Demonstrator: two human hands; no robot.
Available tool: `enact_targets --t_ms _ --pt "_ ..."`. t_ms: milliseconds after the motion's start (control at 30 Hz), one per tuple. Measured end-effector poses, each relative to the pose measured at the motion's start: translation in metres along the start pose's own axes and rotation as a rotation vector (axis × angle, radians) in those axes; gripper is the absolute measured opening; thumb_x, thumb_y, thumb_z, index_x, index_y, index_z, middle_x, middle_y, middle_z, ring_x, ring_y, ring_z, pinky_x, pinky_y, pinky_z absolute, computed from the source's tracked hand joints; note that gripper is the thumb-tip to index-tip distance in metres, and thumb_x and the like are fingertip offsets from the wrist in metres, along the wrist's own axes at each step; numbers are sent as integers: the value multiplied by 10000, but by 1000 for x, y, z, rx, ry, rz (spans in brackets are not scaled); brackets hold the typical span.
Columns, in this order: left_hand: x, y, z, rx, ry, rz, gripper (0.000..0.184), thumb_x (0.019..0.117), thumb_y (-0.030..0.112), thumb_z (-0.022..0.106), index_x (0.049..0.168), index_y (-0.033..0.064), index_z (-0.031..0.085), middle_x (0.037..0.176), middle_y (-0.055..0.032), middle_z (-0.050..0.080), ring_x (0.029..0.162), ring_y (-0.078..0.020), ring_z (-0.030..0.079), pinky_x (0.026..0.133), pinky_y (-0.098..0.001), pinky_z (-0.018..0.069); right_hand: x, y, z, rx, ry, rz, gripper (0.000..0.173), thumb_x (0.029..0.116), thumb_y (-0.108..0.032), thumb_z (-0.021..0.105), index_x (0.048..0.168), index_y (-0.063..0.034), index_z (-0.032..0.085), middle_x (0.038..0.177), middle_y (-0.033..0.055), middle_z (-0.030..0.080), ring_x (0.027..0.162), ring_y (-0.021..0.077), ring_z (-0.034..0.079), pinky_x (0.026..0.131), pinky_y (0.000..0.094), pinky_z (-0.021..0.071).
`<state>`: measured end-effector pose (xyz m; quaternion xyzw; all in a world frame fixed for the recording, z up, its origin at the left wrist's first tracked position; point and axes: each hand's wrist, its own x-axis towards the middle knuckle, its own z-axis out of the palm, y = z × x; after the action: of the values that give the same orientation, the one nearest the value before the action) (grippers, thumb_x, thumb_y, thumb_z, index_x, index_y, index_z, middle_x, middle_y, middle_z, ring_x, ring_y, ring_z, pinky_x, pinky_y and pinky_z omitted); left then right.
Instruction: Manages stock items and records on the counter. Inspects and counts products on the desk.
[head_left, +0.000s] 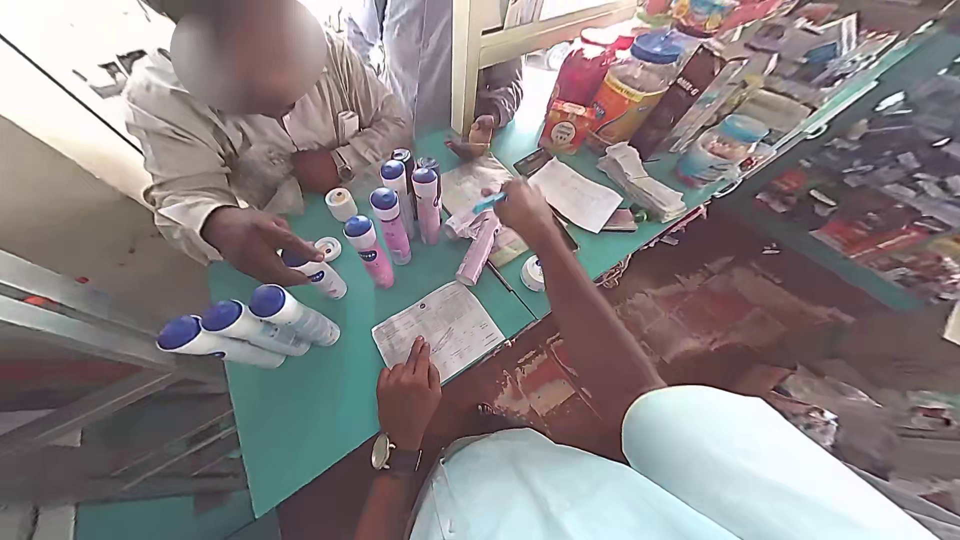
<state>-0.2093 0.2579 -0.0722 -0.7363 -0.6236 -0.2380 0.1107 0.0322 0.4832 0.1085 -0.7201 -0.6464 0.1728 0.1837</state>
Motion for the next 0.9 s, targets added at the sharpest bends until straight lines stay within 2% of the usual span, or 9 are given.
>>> enact_targets --t_ms 67,167,300,367,433,500,567,733,900 --pt "1 0 -3 5 -7 1 359 959 215 521 1201 152 779 1297 38 722 656 -196 684 613 -413 511 -12 3 32 -28 -29 130 427 967 -362 646 1140 28 663 1156 279 665 1128 461 634 875 668 498" --pt "0 0 -2 16 2 10 372 960 223 508 1205 158 780 1289 40 726 645 -190 678 606 -407 508 -23 8 77 36 -33 191 501 902 -284 721 1267 33 591 1247 297 619 1159 473 616 859 649 516" --pt "-1 0 -1 19 23 20 368 949 217 510 1177 156 792 1276 38 732 617 -176 664 584 -397 497 -40 21 90 310 73 195 531 882 -298 773 1238 37 564 1117 312 628 1022 493 639 771 656 518" --pt "0 -1 -3 25 20 17 364 948 215 517 1179 155 791 1277 37 731 630 -181 678 594 -402 511 -43 28 80 504 80 193 459 900 -317 750 1210 -7 613 1039 257 671 935 424 664 753 618 527" --pt "0 1 -4 16 2 0 365 947 213 520 1190 161 787 1293 43 724 652 -184 690 612 -408 522 -50 32 65 774 99 180 333 963 -323 656 1176 -69 626 916 145 650 771 266 625 663 472 515" --pt "0 2 -3 12 0 -8 374 951 223 505 1190 167 787 1296 49 722 654 -185 688 619 -410 521 -59 29 53 1078 127 187 174 939 -264 610 1060 -140 589 767 28 591 600 126 565 530 317 483" --pt "-1 0 0 -3 14 -6 379 961 232 492 1187 161 788 1291 40 724 642 -188 678 610 -407 508 -70 26 46 1299 118 135 127 938 -223 597 1036 -147 568 814 52 649 621 155 634 547 337 548" --pt "-1 -2 0 -11 12 6 374 958 218 499 1187 156 788 1289 33 726 622 -180 669 591 -408 502 -85 14 39 1334 139 32 103 923 -232 603 995 -166 571 820 65 662 602 166 642 524 339 551" --pt "-1 -1 0 -23 16 3 370 950 208 505 1179 150 790 1281 21 730 602 -185 663 577 -406 499 -87 15 43 1245 194 -53 106 952 -218 610 943 -157 524 733 47 582 526 140 558 476 300 498"
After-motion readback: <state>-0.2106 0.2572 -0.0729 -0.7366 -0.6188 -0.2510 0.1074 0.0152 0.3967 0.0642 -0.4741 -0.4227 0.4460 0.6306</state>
